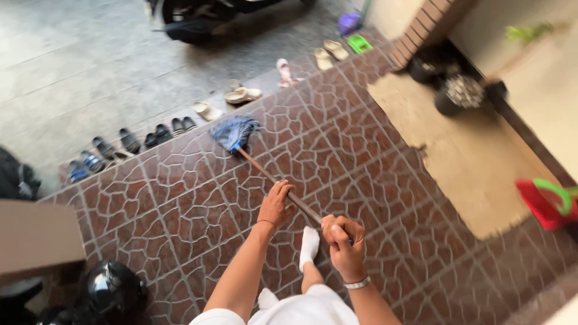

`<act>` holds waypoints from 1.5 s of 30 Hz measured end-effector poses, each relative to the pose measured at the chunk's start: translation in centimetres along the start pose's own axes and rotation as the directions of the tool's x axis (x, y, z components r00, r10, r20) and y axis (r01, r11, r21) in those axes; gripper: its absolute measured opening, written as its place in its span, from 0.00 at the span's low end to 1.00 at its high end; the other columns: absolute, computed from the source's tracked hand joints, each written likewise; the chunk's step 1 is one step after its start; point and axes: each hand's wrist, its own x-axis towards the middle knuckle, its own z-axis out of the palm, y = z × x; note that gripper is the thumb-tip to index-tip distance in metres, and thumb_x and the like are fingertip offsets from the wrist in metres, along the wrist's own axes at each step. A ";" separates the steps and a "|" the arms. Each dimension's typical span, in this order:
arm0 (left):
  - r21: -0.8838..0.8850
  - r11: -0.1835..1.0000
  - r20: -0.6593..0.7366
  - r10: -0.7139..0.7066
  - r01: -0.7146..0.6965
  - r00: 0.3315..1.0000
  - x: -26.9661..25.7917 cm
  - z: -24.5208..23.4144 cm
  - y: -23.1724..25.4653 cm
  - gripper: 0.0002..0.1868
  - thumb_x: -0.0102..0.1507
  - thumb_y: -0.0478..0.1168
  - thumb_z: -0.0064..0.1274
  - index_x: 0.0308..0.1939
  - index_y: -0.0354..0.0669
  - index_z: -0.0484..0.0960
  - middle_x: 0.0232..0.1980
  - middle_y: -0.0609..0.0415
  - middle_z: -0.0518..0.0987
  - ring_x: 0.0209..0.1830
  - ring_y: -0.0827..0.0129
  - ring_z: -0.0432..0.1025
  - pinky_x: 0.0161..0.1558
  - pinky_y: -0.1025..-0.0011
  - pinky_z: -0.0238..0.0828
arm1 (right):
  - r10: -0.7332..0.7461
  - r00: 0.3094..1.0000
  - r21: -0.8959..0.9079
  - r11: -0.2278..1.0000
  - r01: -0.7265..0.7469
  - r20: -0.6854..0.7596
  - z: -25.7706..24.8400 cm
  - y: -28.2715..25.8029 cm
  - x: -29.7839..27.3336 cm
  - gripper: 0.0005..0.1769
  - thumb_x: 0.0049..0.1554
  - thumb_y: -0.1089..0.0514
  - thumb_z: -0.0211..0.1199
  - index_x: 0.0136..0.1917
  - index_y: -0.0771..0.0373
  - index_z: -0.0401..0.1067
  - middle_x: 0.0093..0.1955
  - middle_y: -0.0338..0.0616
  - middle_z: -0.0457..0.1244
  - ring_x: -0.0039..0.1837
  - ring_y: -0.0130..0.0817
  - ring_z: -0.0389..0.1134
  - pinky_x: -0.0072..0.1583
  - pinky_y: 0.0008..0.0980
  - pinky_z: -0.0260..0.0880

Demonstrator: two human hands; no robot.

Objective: The person mops a tiled floor in a covered entryway using a blue string mop. They move the mop back and forth across the floor, navigating around a shoe rack, a parked scooter, and scattered footwear.

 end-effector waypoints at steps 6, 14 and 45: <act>-0.196 0.978 0.170 0.101 -0.067 0.980 -7.1 -0.8 2.0 0.16 0.53 0.37 0.63 0.43 0.43 0.78 0.45 0.47 0.75 0.50 0.50 0.72 0.51 0.59 0.71 | -0.003 1.000 -0.034 0.999 0.002 -0.026 1.8 -6.3 -7.2 0.19 0.61 0.59 0.52 0.28 0.62 0.58 0.24 0.38 0.50 0.31 0.26 0.46 0.42 0.34 0.57; -0.070 0.997 0.208 -0.008 0.022 0.978 -12.6 -2.2 2.4 0.11 0.59 0.42 0.57 0.45 0.45 0.80 0.46 0.49 0.78 0.51 0.50 0.72 0.52 0.57 0.71 | -0.039 0.989 0.039 0.998 0.045 -0.141 2.4 -6.9 -7.5 0.18 0.63 0.54 0.48 0.32 0.60 0.57 0.22 0.33 0.46 0.26 0.27 0.44 0.41 0.36 0.58; -0.085 0.855 -0.525 -0.474 0.511 0.706 -30.7 -8.3 8.2 0.10 0.61 0.42 0.59 0.44 0.49 0.76 0.47 0.51 0.80 0.51 0.48 0.75 0.50 0.54 0.72 | 0.056 0.434 -0.121 0.985 0.125 0.899 10.6 -7.4 -15.2 0.20 0.61 0.52 0.55 0.31 0.65 0.62 0.27 0.40 0.51 0.29 0.29 0.54 0.35 0.33 0.53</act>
